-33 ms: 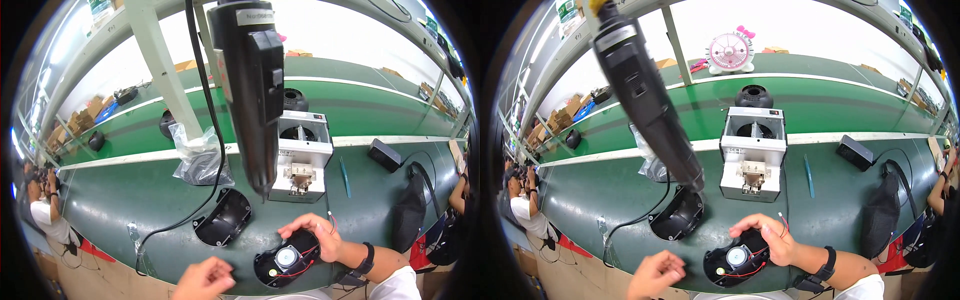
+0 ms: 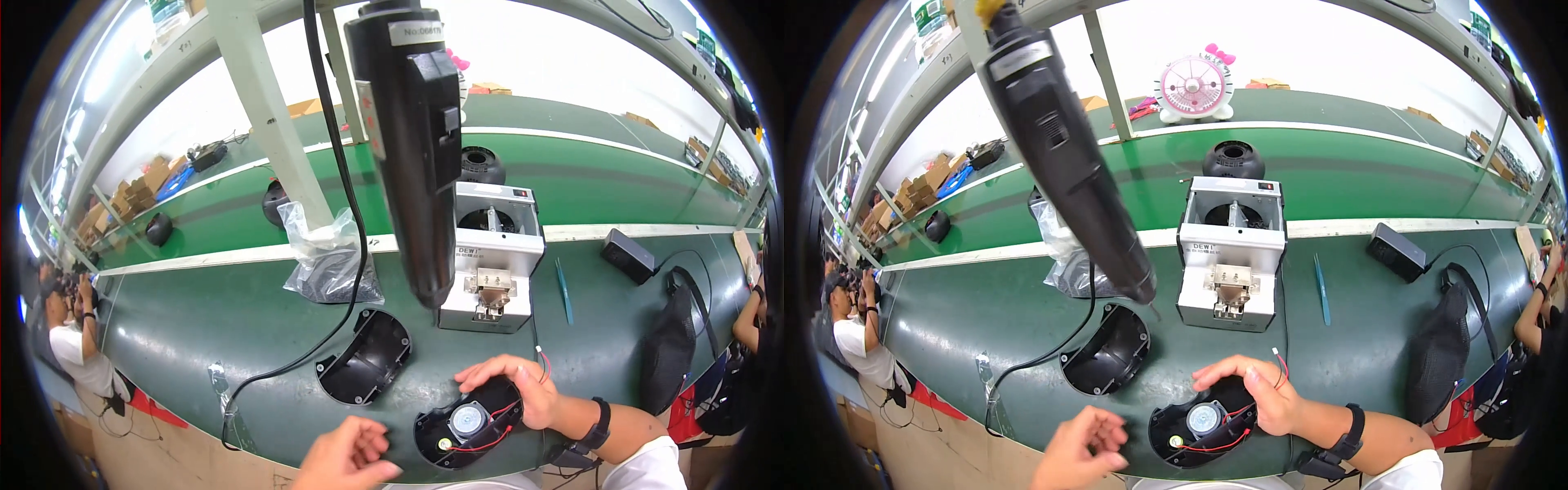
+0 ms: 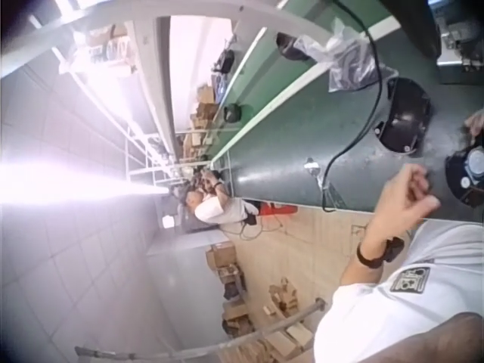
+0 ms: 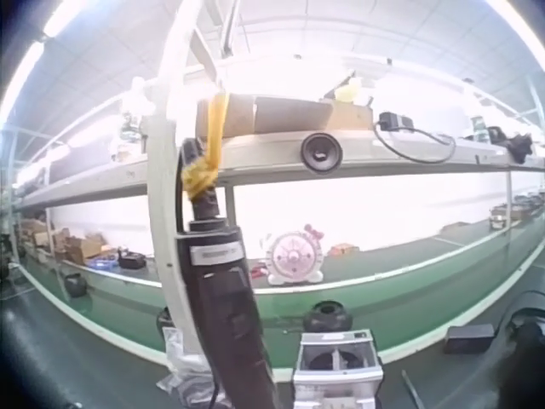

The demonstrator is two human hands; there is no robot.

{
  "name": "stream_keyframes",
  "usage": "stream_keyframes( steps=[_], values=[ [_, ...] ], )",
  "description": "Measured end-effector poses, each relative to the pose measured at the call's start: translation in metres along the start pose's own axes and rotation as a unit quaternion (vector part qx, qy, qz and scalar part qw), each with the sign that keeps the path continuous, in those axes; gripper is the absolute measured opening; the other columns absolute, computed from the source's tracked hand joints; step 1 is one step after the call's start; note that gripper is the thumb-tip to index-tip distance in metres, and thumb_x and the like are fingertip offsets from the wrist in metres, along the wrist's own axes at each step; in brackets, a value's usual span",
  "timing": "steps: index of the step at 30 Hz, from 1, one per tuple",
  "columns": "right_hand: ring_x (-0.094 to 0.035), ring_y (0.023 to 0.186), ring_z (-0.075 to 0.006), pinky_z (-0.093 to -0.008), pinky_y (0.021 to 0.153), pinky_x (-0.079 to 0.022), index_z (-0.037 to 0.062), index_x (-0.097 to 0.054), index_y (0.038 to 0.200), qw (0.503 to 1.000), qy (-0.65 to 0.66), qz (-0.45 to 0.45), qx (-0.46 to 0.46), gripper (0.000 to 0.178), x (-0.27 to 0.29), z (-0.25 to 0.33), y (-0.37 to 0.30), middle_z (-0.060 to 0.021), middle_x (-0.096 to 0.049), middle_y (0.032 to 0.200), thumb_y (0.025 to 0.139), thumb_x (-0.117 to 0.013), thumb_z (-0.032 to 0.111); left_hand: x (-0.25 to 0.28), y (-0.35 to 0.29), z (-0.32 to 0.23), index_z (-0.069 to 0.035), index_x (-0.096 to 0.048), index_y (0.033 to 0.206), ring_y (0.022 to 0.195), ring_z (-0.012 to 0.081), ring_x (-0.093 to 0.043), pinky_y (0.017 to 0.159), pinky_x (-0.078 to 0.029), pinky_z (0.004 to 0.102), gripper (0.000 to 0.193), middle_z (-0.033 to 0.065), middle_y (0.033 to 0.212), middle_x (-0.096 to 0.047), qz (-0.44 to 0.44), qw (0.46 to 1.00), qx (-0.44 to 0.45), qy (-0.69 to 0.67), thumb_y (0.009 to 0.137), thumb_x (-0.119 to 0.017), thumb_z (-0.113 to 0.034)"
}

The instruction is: Assembling black plastic spherical housings and electronic components on a manufacturing line.

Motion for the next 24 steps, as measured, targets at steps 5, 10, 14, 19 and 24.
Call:
stream_keyframes(
  steps=[5,10,14,19,24],
  values=[
    [-0.058,0.121,-0.0395,-0.0502,0.109,-0.04,-0.0029,-0.069,0.089,0.989,-0.137,0.016,0.05,0.067,-0.002,0.004,0.002,-0.0209,-0.069,0.11,0.11,-0.02,0.039,-0.044,0.012,-0.042,0.002,-0.038,0.142,0.118,0.042,-0.057,0.1,-0.048,0.0445,0.108,0.0257,0.129,-0.054,-0.051,0.918,-0.304,0.25,0.062,-0.091,-0.047],
    [-0.054,0.125,-0.0444,-0.0544,0.107,-0.039,0.0039,-0.071,0.081,0.96,-0.263,-0.013,0.091,0.078,-0.005,0.019,0.004,-0.0228,-0.068,0.115,0.107,-0.015,0.051,-0.061,0.022,-0.036,0.001,-0.039,0.141,0.116,0.0408,-0.059,0.098,-0.049,0.0443,0.099,0.0245,0.129,-0.056,-0.075,0.945,-0.241,0.208,0.064,-0.091,-0.033],
    [-0.057,0.115,-0.0378,-0.0492,0.104,-0.041,0.0084,-0.075,0.088,0.92,-0.346,-0.012,0.183,0.059,-0.008,0.027,-0.001,-0.0163,-0.065,0.12,0.104,-0.038,0.051,-0.048,0.015,-0.033,0.001,-0.044,0.135,0.107,0.036,-0.065,0.094,-0.052,0.0402,0.093,0.0216,0.12,-0.063,-0.132,0.933,-0.265,0.202,0.061,-0.091,-0.03],
    [-0.062,0.095,-0.0277,-0.0426,0.088,-0.052,0.0105,-0.078,0.097,0.892,-0.375,0.035,0.249,0.029,-0.014,0.036,-0.006,-0.0071,-0.067,0.104,0.094,-0.066,0.037,-0.017,-0.007,-0.023,0.001,-0.041,0.13,0.109,0.033,-0.064,0.096,-0.051,0.0426,0.098,0.0238,0.12,-0.061,-0.173,0.909,-0.334,0.178,0.061,-0.094,-0.042],
    [-0.063,0.072,-0.0186,-0.0327,0.07,-0.054,0.0119,-0.079,0.096,0.889,-0.382,0.062,0.243,0.02,-0.023,0.04,-0.007,-0.0003,-0.068,0.089,0.077,-0.085,0.015,0.002,-0.024,-0.03,-0.003,-0.038,0.13,0.109,0.0371,-0.061,0.097,-0.05,0.0484,0.098,0.0245,0.12,-0.059,-0.227,0.876,-0.384,0.185,0.061,-0.096,-0.042]
  ],
)
Point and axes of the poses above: each hand's wrist, its own y-axis towards the middle knuckle, its own x-axis out of the back of the hand, z = x × y, the point moved 2 cm from there along y, towards the middle knuckle
